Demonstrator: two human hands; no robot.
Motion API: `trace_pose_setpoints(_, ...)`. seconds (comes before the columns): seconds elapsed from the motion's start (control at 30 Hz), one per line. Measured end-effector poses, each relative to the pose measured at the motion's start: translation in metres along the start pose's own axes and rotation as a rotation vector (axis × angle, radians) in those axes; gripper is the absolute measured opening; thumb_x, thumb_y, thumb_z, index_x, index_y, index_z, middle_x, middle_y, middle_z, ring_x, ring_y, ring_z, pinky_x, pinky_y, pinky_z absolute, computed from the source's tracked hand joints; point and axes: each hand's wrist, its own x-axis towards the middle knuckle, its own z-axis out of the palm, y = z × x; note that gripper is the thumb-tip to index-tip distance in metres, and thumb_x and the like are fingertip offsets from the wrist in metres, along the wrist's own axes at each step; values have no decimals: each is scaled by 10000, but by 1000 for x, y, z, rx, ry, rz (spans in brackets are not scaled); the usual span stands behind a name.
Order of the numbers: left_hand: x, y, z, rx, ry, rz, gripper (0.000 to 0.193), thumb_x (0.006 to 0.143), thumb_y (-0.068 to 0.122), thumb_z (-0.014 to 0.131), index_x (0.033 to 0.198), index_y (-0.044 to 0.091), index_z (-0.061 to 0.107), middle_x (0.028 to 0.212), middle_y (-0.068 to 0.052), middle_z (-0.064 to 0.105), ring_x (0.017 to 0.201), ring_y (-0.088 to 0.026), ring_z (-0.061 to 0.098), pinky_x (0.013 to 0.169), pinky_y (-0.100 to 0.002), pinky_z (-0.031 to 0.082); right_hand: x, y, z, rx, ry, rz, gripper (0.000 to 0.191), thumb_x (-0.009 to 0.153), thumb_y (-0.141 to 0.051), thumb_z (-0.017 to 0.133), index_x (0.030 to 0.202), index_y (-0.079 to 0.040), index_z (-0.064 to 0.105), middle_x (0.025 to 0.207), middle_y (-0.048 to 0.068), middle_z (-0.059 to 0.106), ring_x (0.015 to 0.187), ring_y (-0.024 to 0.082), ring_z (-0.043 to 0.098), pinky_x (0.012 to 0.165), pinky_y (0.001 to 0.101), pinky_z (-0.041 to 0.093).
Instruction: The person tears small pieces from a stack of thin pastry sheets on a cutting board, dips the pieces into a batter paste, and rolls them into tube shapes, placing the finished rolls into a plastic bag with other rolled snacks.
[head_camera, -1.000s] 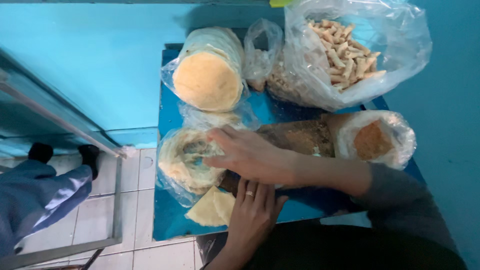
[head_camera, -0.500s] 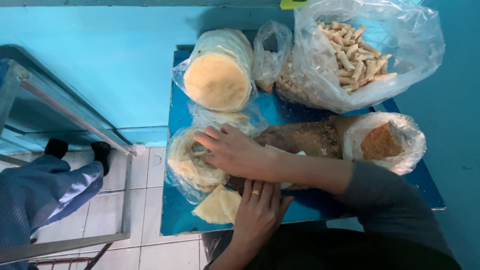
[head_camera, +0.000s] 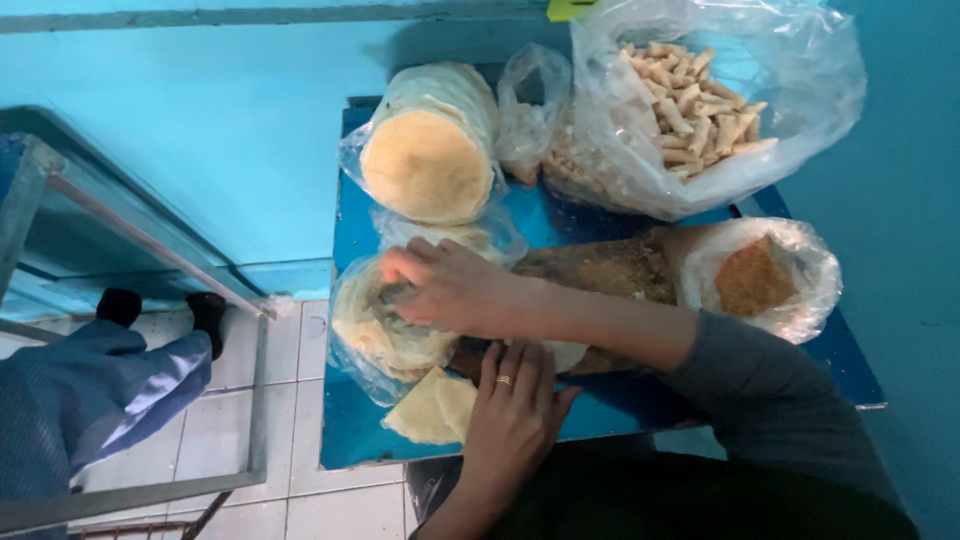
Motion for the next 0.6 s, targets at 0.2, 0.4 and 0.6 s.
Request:
trace_pose_setpoints(0.2,1,-1,0,-47,-1,-7,580,942,367,727,1279,-94,624,1274,-252,615,1269,-400,551,1112,-593,387,-62,-3,-53,222,-30,113,42,830,-127,653,869,-113,654,1312,131,510,1203,341,537,977,419,479)
trace_pose_setpoints(0.4,3,0,-2,-38,-1,-26,572,913,396,746,1211,-80,640,1266,-231,622,1277,-376,555,1092,-597,390,-130,-12,-63,-90,-80,233,399,829,-206,666,1225,-221,710,1376,143,507,1146,341,545,934,456,458)
trace_pose_setpoints(0.6,5,4,-5,-49,11,-64,565,894,408,774,1178,-66,660,1179,-200,630,1211,-345,560,1085,-591,387,-155,-9,-34,-386,-27,228,551,884,-251,606,1434,-253,588,1481,119,477,1120,277,544,870,450,441)
